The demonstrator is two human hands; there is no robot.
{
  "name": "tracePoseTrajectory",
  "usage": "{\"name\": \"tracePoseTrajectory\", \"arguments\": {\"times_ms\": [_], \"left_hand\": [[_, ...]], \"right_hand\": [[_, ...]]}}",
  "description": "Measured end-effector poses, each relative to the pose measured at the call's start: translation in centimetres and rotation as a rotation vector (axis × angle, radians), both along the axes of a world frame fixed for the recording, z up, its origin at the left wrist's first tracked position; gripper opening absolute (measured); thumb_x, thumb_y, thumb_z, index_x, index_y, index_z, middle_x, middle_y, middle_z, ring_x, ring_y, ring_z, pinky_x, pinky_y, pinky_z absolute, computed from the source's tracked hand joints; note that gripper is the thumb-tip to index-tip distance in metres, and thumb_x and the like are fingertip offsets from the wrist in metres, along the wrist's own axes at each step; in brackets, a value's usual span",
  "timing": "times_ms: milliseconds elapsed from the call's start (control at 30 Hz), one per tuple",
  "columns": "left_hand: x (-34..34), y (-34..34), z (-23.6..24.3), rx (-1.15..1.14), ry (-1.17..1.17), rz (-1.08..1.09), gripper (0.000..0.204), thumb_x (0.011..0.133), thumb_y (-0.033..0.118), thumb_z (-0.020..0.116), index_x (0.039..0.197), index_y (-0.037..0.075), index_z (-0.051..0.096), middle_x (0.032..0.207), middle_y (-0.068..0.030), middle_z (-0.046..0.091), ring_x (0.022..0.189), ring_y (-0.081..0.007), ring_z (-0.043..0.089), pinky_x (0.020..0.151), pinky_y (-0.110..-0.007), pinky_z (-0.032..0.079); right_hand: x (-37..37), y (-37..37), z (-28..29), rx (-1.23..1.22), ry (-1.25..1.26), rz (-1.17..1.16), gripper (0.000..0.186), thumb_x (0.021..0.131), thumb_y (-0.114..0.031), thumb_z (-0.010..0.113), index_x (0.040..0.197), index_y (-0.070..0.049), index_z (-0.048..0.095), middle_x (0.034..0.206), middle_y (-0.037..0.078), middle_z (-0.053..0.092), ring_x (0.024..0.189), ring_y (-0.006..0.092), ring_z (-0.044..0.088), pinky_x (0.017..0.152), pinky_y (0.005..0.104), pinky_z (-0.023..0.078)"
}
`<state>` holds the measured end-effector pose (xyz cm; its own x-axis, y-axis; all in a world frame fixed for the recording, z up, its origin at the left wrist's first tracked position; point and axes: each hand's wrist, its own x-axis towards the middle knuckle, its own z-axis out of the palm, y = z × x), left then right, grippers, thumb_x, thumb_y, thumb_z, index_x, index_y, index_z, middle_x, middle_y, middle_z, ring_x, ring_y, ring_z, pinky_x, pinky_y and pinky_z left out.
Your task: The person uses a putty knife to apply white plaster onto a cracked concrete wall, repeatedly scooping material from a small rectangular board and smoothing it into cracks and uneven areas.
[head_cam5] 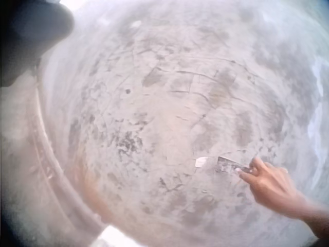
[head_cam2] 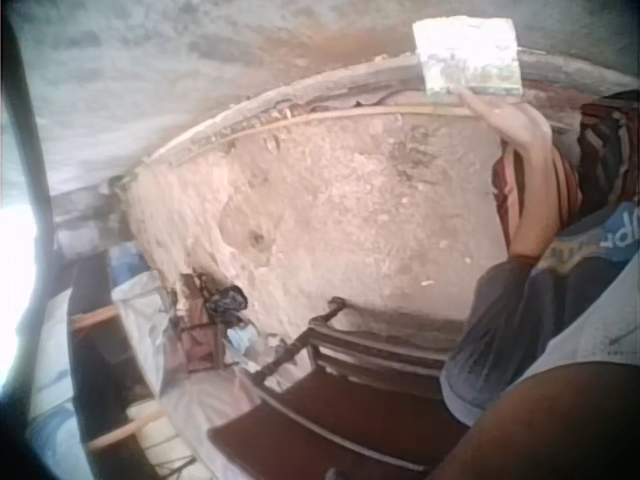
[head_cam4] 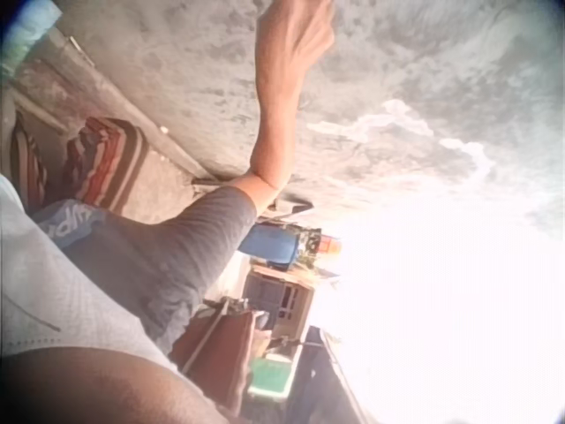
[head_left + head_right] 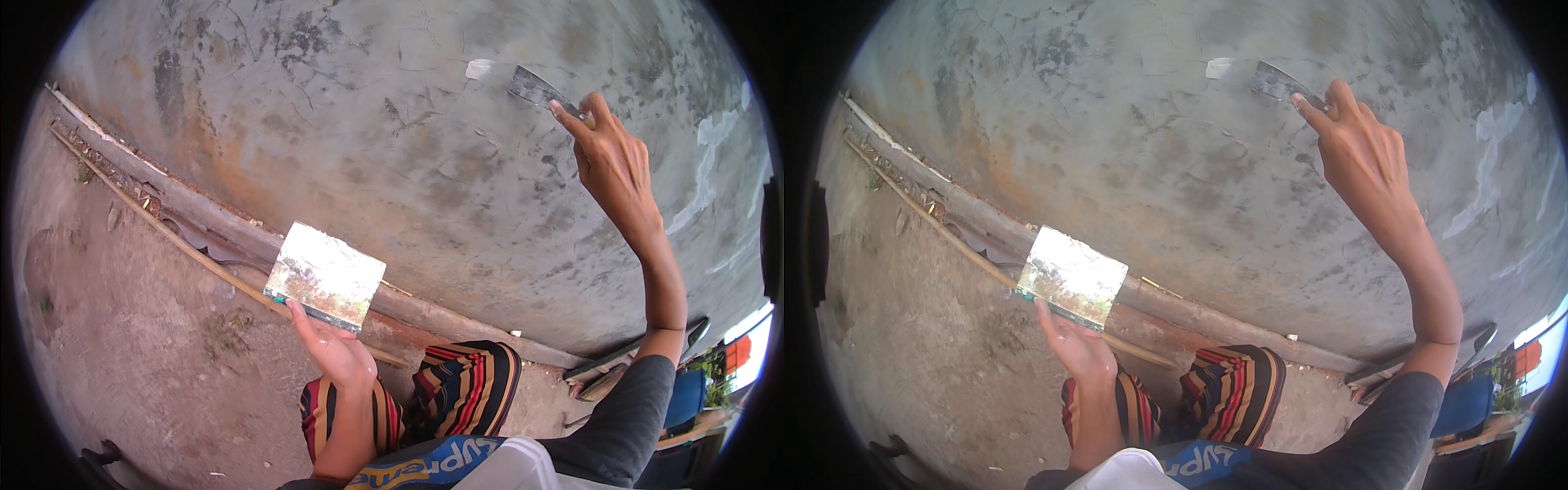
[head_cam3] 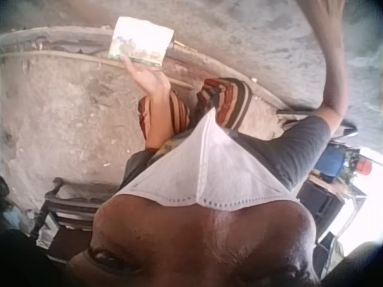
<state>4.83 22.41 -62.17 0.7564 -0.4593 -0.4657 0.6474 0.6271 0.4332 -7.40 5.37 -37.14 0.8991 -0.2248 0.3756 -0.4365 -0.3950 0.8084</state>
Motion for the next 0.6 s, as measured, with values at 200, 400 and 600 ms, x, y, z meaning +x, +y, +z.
{"name": "tracePoseTrajectory", "arguments": {"times_ms": [200, 400, 600], "left_hand": [[0.2, 0.1, -1.0, -0.007, -0.015, -0.054, 0.075, 0.095, 0.051, 0.044, 0.146, 0.002, 0.019, 0.123, -0.0056, 0.037, 0.125, -0.0104, 0.026, 0.111, -0.032, 0.009], [0.0, -0.1, -0.2, 0.029, 0.005, -0.052, 0.066, 0.097, 0.046, 0.041, 0.144, 0.004, 0.022, 0.141, -0.0102, 0.034, 0.128, -0.0204, 0.035, 0.107, -0.034, 0.025], [0.2, 0.2, -0.9, -0.037, 0.004, -0.082, 0.064, 0.097, 0.045, 0.04, 0.143, 0.003, 0.024, 0.141, -0.0101, 0.034, 0.127, -0.0203, 0.035, 0.107, -0.034, 0.025]], "right_hand": [[3.1, 2.3, -1.0, -0.001, 0.086, -0.027, 0.045, 0.075, 0.005, 0.061, 0.117, -0.012, 0.065, 0.095, 0.006, 0.052, 0.071, 0.0159, 0.058, 0.05, 0.0301, 0.047], [5.0, 0.1, -1.4, -0.027, 0.153, 0.029, 0.046, 0.073, 0.008, 0.059, 0.115, -0.007, 0.065, 0.089, 0.007, 0.049, 0.066, 0.0172, 0.056, 0.05, 0.0311, 0.047], [2.8, 1.8, 0.9, -0.073, 0.113, -0.015, 0.041, 0.07, 0.009, 0.061, 0.109, -0.003, 0.067, 0.085, 0.01, 0.052, 0.058, 0.0154, 0.054, 0.046, 0.0285, 0.045]]}}
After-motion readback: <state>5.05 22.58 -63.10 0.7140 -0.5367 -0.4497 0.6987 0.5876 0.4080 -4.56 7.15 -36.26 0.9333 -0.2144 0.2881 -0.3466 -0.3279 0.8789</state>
